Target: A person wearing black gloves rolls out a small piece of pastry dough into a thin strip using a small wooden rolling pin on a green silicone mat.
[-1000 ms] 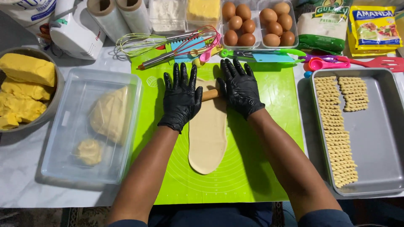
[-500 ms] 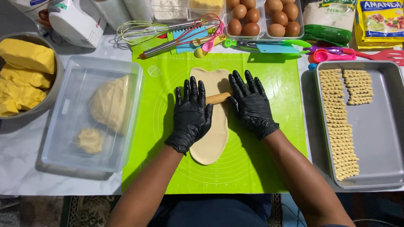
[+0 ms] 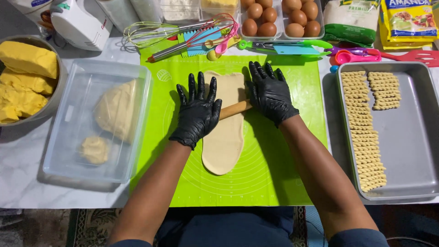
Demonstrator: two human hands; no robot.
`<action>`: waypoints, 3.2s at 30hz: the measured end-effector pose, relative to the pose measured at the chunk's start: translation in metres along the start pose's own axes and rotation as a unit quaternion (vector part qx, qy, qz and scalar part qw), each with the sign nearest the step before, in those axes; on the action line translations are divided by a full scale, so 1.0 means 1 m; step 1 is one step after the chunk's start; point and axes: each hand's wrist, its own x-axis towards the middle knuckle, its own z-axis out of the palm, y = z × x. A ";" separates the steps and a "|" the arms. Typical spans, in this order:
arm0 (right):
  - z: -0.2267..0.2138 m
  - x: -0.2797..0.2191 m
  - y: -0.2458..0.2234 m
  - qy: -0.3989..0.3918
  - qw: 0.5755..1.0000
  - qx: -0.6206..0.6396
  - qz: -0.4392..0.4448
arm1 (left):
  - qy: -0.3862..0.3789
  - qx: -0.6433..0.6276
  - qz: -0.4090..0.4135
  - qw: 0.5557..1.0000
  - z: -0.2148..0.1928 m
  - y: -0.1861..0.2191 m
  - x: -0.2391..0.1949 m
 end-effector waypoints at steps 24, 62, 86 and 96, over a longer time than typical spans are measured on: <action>-0.031 -0.011 -0.022 -0.101 0.994 -0.024 0.034 | -0.071 0.012 -0.063 0.995 -0.014 0.023 -0.022; -0.058 -0.126 -0.031 -0.099 0.992 -0.051 0.055 | 0.035 -0.091 0.068 0.993 0.027 0.061 -0.109; -0.063 -0.211 -0.015 -0.057 0.996 -0.062 -0.037 | 0.202 -0.160 0.122 0.959 0.062 0.082 -0.156; -0.075 -0.213 -0.022 0.015 0.990 0.023 -0.140 | 0.107 -0.163 0.206 0.959 0.032 0.060 -0.172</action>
